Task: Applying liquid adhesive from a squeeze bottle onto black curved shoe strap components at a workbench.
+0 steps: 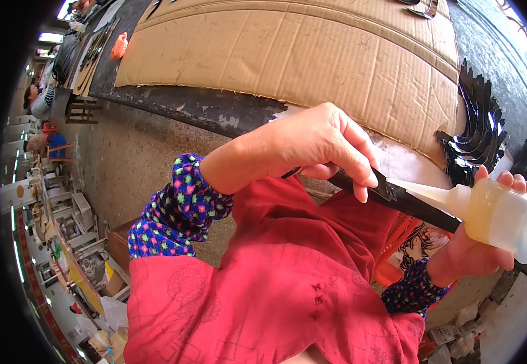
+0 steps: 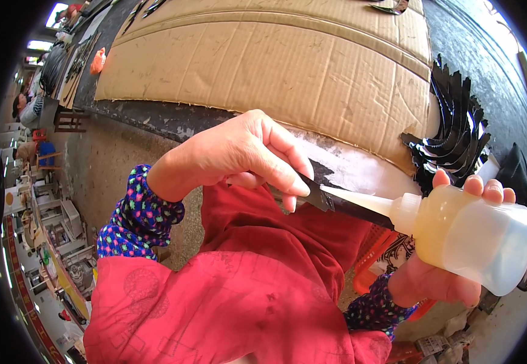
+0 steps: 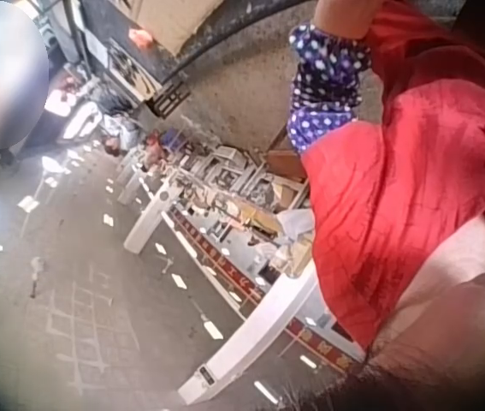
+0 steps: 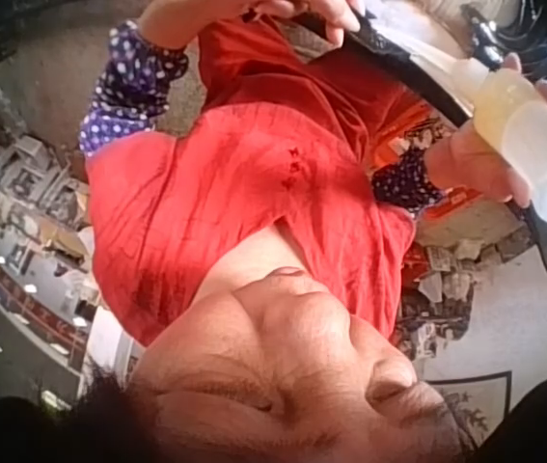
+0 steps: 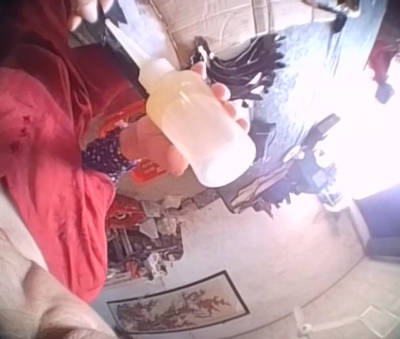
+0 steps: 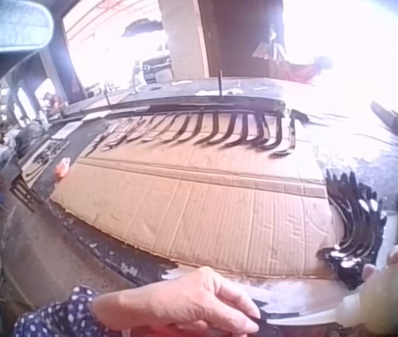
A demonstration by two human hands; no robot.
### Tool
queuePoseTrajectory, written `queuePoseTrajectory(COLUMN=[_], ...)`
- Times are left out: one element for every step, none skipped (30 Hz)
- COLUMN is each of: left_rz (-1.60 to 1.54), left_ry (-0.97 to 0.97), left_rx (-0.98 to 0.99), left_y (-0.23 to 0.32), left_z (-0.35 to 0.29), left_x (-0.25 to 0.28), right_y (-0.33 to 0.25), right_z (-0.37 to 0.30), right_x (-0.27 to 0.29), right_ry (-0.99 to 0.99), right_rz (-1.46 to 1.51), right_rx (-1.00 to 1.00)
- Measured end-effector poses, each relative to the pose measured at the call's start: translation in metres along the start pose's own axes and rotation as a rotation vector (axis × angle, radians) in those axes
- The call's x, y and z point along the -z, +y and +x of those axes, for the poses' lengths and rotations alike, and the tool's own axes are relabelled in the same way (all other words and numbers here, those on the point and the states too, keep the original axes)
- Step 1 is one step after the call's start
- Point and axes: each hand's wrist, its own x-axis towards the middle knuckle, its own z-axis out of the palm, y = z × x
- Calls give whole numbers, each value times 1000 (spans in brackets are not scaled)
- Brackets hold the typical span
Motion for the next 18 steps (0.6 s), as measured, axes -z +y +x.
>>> queuePoseTrajectory(left_rz=[0, -6, -11, -12, -5, 1, 1, -3, -6, -7, -6, -6, -7, -15, -23, -23, -18, -13], left_ry=[1, -4, -9, -11, -5, 1, 0, -1, -3, -2, -2, -2, -2, -8, -13, -12, -7, -1], left_rx=[1, 1, 2, 3, -2, -6, -5, -5, -5, -4, -3, -3, -2, -6, -11, -10, -13, -16], left_y=[0, 0, 0, 0, -1, -1, -1, 0, 0, 0, 0, 0, -1, -2, -2, -2, -3, -3], left_z=[0, 0, 0, 0, 1, 1, 1, 1, 1, 0, 0, 1, 1, 1, 1, 1, 2, 2], left_x=[0, 1, 2, 2, 2, 2, 2, 2, 2, 2, 2, 3, 3, 4, 4, 4, 4, 4], right_y=[0, 0, 0, 0, -1, -1, -1, -1, -1, -2, -2, -2, -2, -3, -3, -3, -3, -3], right_z=[0, 0, 0, 0, 0, 0, 0, 0, 0, -1, -1, -1, -1, -1, -1, -1, -2, -2], right_x=[1, 2, 4, 6, 7, 8, 9, 9, 9, 7, 7, 8, 10, 10, 10, 10, 10, 10], right_ry=[-8, -16, -15, -45, -75, -74, -71, -68, -68, -52, -37, -36, -52, -68, -67, -60, -53, -52], right_rz=[4, 6, 4, 52, 101, 101, 93, 86, 87, 78, 66, 65, 90, 116, 116, 112, 107, 107], right_rx=[0, 0, 0, -12, -24, -24, -23, -22, -23, -22, -21, -22, -33, -44, -45, -41, -37, -38])
